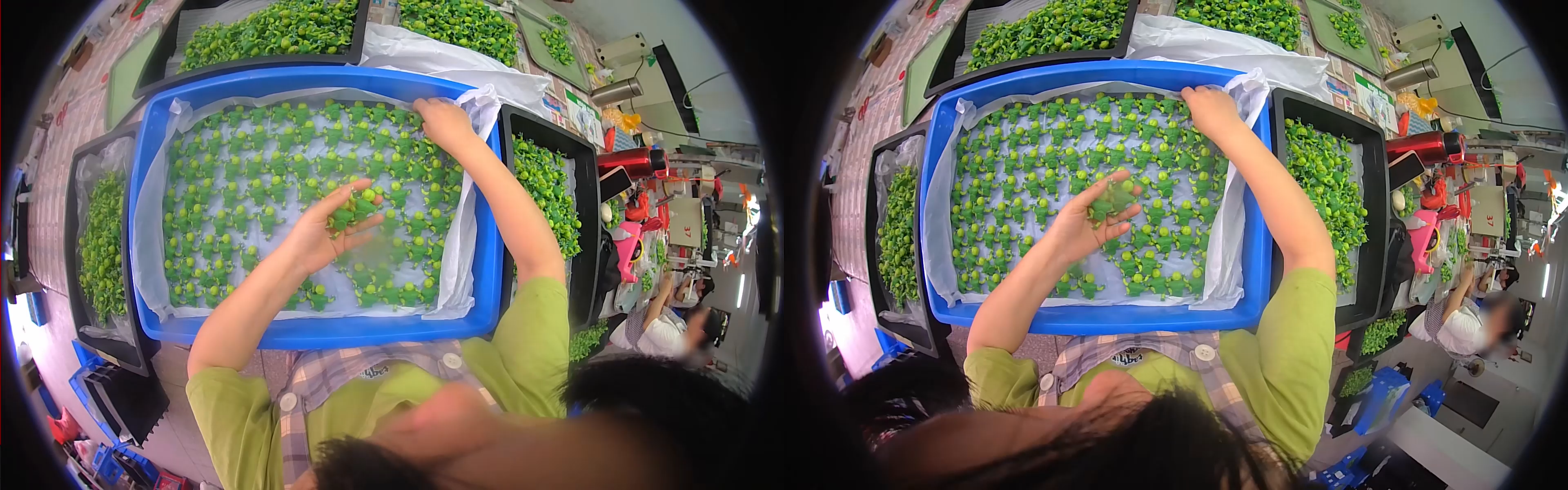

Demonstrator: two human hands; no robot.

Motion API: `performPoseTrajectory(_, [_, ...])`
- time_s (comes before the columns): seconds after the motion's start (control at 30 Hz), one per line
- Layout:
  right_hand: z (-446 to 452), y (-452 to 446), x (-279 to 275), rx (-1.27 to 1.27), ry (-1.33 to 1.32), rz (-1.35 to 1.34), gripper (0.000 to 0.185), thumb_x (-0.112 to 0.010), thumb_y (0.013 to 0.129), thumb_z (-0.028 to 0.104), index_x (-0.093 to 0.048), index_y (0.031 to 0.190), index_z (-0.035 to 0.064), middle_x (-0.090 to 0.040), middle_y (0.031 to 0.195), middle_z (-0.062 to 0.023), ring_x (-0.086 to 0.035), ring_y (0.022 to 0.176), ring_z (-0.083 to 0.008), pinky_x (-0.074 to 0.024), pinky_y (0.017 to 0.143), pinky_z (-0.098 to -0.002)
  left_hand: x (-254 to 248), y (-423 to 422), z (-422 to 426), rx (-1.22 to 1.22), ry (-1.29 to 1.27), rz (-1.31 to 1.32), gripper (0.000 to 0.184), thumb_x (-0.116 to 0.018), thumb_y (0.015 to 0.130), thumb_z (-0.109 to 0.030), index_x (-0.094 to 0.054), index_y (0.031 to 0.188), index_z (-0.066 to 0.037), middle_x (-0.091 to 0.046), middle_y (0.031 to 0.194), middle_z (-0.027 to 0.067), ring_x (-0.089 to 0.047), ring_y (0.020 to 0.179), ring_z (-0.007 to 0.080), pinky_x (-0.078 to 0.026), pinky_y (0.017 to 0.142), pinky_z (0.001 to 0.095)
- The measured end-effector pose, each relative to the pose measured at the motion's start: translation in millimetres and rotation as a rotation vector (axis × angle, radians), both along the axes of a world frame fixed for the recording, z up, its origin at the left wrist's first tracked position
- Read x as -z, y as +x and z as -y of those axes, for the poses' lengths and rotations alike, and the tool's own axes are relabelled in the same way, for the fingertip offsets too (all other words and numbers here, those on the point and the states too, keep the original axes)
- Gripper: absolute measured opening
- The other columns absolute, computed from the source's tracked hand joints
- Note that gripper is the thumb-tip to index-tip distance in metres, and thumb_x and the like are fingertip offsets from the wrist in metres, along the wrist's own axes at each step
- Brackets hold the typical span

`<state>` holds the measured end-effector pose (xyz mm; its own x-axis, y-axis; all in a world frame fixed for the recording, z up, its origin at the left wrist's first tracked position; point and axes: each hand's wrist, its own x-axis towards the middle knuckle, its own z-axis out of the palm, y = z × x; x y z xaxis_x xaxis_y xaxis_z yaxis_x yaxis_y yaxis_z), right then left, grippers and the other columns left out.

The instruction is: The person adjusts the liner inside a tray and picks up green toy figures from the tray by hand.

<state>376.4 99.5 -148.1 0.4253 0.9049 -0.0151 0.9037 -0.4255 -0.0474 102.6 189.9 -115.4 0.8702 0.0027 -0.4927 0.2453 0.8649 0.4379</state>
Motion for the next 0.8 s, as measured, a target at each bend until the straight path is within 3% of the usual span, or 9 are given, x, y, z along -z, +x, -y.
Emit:
performPoseTrajectory(0.1, [4.6, 2.5, -6.5, -0.019, 0.071, -0.077, 0.027, -0.054, 0.069, 0.006, -0.054, 0.096, 0.0094, -0.059, 0.087, -0.0123, -0.058, 0.087, -0.0301, -0.0464, 0.073, -0.0408, 2.1, -0.5, -0.7, -0.002, -0.031, -0.015, 0.041, -0.043, 0.091, -0.030, -0.041, 0.128, -0.011, -0.051, 0.120, 0.0115, -0.055, 0.102, 0.0245, -0.053, 0.076, 0.0343])
performPoseTrajectory(0.17, [7.5, -4.2, -17.9, -0.030, 0.127, -0.101, 0.022, -0.052, 0.071, 0.005, -0.055, 0.092, 0.0085, -0.060, 0.086, -0.0115, -0.058, 0.084, -0.0308, -0.0469, 0.069, -0.0420, 4.9, -0.9, -1.7, 0.024, -0.070, -0.010, 0.037, -0.045, 0.090, -0.031, -0.048, 0.121, -0.011, -0.051, 0.121, 0.0115, -0.050, 0.111, 0.0283, -0.042, 0.090, 0.0445])
performPoseTrajectory(0.4, [17.9, -84.9, -85.7, -0.230, 0.236, -0.456, 0.028, -0.055, 0.072, 0.008, -0.052, 0.100, 0.0074, -0.058, 0.094, -0.0112, -0.056, 0.088, -0.0301, -0.0461, 0.072, -0.0397, 5.1, 1.3, -0.6, 0.011, -0.162, -0.017, 0.037, -0.045, 0.090, -0.033, -0.050, 0.119, -0.010, -0.050, 0.121, 0.0136, -0.048, 0.112, 0.0310, -0.040, 0.092, 0.0452])
performPoseTrajectory(0.57, [16.4, -112.4, -101.0, -0.320, 0.212, -0.526, 0.029, -0.055, 0.073, 0.007, -0.052, 0.102, 0.0067, -0.059, 0.095, -0.0105, -0.057, 0.087, -0.0294, -0.0464, 0.073, -0.0387, 5.1, 2.6, -1.1, -0.012, -0.274, -0.044, 0.045, -0.046, 0.088, -0.044, -0.050, 0.119, -0.011, -0.051, 0.121, 0.0117, -0.048, 0.113, 0.0311, -0.037, 0.094, 0.0493])
performPoseTrajectory(0.67, [14.1, -112.3, -107.2, -0.416, 0.072, -0.817, 0.036, -0.058, 0.077, 0.009, -0.052, 0.113, 0.0079, -0.061, 0.094, -0.0095, -0.060, 0.081, -0.0230, -0.0480, 0.072, -0.0343, 1.5, 1.7, -3.5, -0.026, -0.232, -0.015, 0.048, -0.047, 0.086, -0.049, -0.051, 0.117, -0.013, -0.051, 0.120, 0.0101, -0.049, 0.111, 0.0305, -0.038, 0.092, 0.0495])
performPoseTrajectory(0.7, [12.1, -104.3, -105.2, -0.365, 0.122, -0.782, 0.034, -0.057, 0.078, 0.010, -0.053, 0.112, 0.0084, -0.062, 0.094, -0.0095, -0.060, 0.080, -0.0224, -0.0480, 0.072, -0.0339, 1.4, 2.4, -4.5, -0.030, -0.256, -0.010, 0.040, -0.051, 0.085, -0.044, -0.054, 0.111, -0.015, -0.054, 0.118, 0.0084, -0.052, 0.108, 0.0279, -0.041, 0.087, 0.0436])
performPoseTrajectory(0.73, [7.8, -91.7, -99.9, -0.312, 0.172, -0.747, 0.032, -0.057, 0.079, 0.010, -0.055, 0.111, 0.0089, -0.062, 0.093, -0.0095, -0.060, 0.079, -0.0218, -0.0479, 0.072, -0.0334, 1.4, 2.6, -4.8, -0.026, -0.258, -0.007, 0.040, -0.051, 0.085, -0.044, -0.054, 0.111, -0.015, -0.054, 0.118, 0.0084, -0.052, 0.108, 0.0279, -0.041, 0.087, 0.0436])
performPoseTrajectory(0.77, [0.6, -75.4, -87.9, -0.240, 0.305, -0.673, 0.026, -0.055, 0.078, 0.011, -0.058, 0.104, 0.0110, -0.062, 0.088, -0.0122, -0.061, 0.079, -0.0270, -0.0475, 0.067, -0.0373, 1.1, 2.3, -4.6, -0.051, -0.186, -0.058, 0.035, -0.054, 0.084, -0.041, -0.054, 0.109, -0.016, -0.055, 0.115, 0.0076, -0.053, 0.105, 0.0261, -0.041, 0.085, 0.0405])
performPoseTrajectory(0.8, [-4.3, -55.3, -76.4, -0.173, 0.269, -0.571, 0.025, -0.055, 0.078, 0.011, -0.059, 0.102, 0.0109, -0.062, 0.089, -0.0124, -0.061, 0.079, -0.0270, -0.0479, 0.067, -0.0374, 0.6, 2.0, -4.3, -0.075, -0.113, -0.109, 0.031, -0.056, 0.084, -0.038, -0.055, 0.106, -0.017, -0.057, 0.113, 0.0067, -0.055, 0.103, 0.0243, -0.041, 0.082, 0.0373])
